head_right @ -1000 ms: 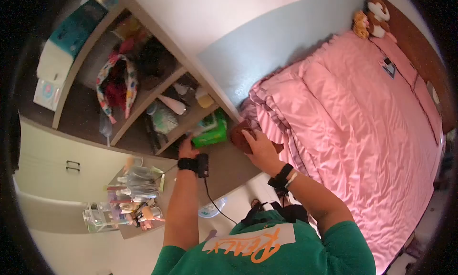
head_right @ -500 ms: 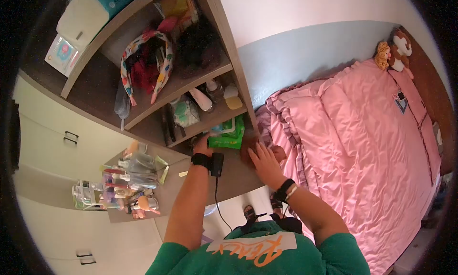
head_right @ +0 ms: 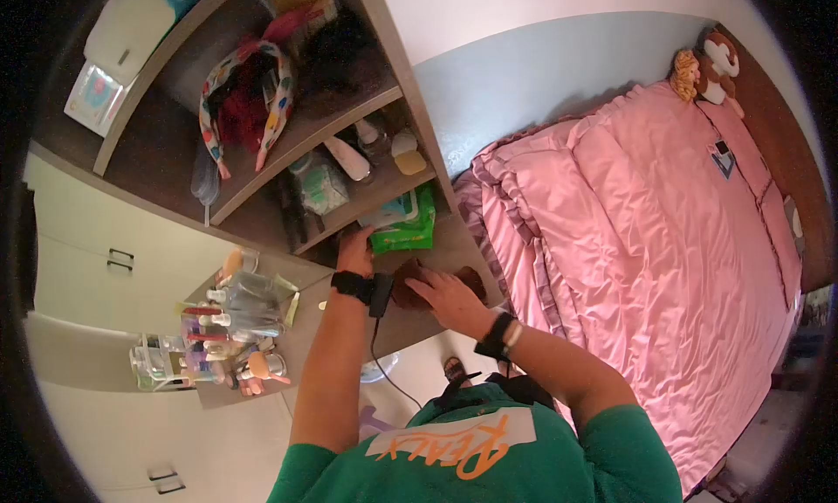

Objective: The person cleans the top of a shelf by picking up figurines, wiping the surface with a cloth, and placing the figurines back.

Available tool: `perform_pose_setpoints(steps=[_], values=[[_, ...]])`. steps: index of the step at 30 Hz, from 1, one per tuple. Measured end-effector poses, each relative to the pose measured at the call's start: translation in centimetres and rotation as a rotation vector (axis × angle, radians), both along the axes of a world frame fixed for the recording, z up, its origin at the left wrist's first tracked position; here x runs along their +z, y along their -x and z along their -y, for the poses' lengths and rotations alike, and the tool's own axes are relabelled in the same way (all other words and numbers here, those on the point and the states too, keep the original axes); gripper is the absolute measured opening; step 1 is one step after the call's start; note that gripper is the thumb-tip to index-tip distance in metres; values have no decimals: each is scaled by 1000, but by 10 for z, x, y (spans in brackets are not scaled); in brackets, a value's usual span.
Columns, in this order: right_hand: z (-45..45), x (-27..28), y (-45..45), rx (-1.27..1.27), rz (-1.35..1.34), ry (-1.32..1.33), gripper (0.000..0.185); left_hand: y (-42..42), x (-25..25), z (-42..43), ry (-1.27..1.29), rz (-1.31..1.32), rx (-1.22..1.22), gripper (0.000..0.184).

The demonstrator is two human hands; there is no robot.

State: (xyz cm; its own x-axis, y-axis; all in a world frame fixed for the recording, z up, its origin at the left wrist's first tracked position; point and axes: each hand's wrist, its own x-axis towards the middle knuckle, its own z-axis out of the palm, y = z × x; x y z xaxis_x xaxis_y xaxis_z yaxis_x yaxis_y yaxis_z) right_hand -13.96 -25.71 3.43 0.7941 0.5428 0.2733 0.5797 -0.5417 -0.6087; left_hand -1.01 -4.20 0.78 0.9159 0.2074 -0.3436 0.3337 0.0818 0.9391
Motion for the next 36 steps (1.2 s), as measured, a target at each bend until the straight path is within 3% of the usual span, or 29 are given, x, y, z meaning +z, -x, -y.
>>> perform_pose_setpoints(steps=[3,8,14,17,18,20,26,29,36], values=[[-12,-27,-20,-23,78,41,65,10,-2,1,-97,125,3,47],[-16,-26,-7,85,176,65,56,53,44,13,-394,199,-73,42],[17,-20,32,245,56,31,53,105,104,22,-330,256,-341,31],[26,-7,39,243,-96,26,54,110,150,35,-737,508,-366,30],[28,1,41,234,-153,39,54,107,154,39,-760,598,-312,31],[26,1,44,199,-132,5,57,97,161,43,-818,789,-199,35],[23,-5,46,174,-101,31,68,71,158,38,-1074,775,-141,45],[22,-6,46,175,-142,42,72,70,153,36,-1115,680,-214,47],[20,-5,51,120,-191,93,76,69,145,26,-1141,723,-177,50]])
